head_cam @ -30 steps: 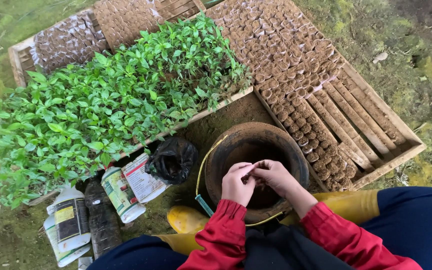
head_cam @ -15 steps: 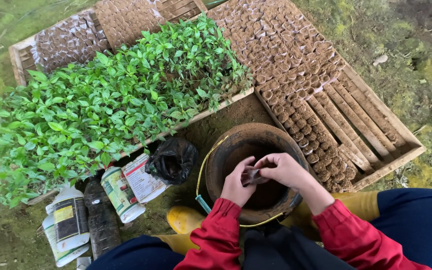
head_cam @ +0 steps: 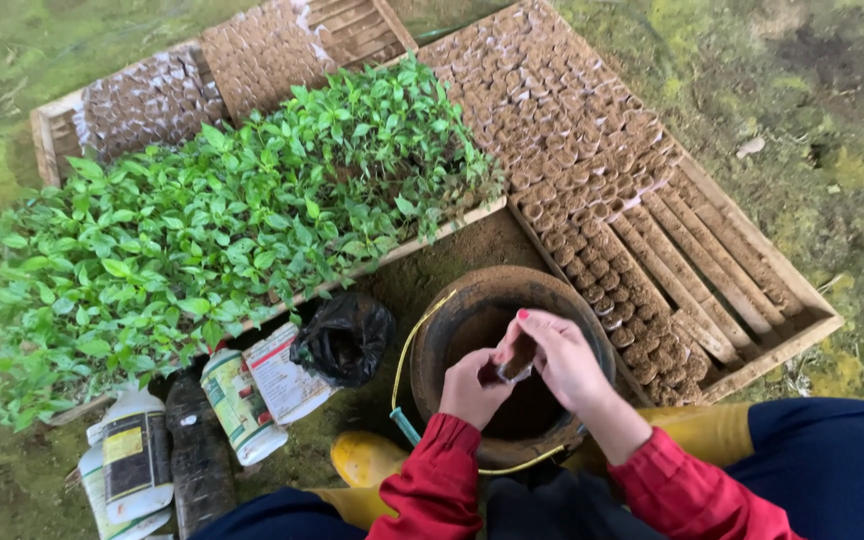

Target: Filling small biodegradable paper pots with soil and arranging them in a seedling tray.

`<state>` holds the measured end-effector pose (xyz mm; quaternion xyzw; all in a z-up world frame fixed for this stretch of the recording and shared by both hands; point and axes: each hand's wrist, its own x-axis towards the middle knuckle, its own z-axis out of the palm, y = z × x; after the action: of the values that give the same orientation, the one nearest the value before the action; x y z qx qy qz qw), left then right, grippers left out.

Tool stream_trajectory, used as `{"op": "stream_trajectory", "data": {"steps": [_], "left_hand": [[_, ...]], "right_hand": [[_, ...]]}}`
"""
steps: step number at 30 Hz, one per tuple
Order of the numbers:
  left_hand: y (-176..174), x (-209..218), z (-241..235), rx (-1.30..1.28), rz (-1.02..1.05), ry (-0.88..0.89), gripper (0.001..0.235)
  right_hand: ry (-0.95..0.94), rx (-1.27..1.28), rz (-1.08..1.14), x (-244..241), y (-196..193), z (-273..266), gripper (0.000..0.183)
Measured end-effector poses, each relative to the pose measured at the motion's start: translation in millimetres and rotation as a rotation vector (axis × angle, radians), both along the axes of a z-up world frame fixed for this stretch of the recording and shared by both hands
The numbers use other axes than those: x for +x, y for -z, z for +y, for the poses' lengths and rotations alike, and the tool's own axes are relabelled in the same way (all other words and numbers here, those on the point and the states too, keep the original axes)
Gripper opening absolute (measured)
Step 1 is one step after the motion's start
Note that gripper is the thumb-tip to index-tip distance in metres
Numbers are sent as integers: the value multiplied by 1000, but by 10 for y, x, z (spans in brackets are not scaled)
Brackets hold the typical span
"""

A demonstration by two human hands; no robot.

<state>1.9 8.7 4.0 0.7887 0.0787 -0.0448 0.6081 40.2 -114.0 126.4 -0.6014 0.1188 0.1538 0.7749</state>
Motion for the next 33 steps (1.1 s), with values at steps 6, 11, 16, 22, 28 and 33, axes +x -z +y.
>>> {"op": "stream_trajectory", "data": {"steps": [6, 11, 16, 22, 28, 33], "left_hand": [[-280, 20, 96, 52, 85, -4, 23], [-357, 95, 200, -57, 89, -121, 23], [-117, 157, 286, -69, -15, -205, 24], [-207, 260, 324, -239, -76, -210, 32], [-142, 290, 242, -231, -87, -184, 33], [-115, 224, 243, -115, -141, -125, 32]], "right_hand": [[-234, -426, -273, 138, 6, -281, 25], [-509, -951, -125, 597, 1826, -518, 18], [-813, -1231, -179, 655, 3208, -365, 45], [-876, -1146, -15, 370, 3295, -140, 58], [-1025, -1041, 54, 67, 3408, -294, 34], [-1168, -943, 71, 56, 3252, -318, 16]]}}
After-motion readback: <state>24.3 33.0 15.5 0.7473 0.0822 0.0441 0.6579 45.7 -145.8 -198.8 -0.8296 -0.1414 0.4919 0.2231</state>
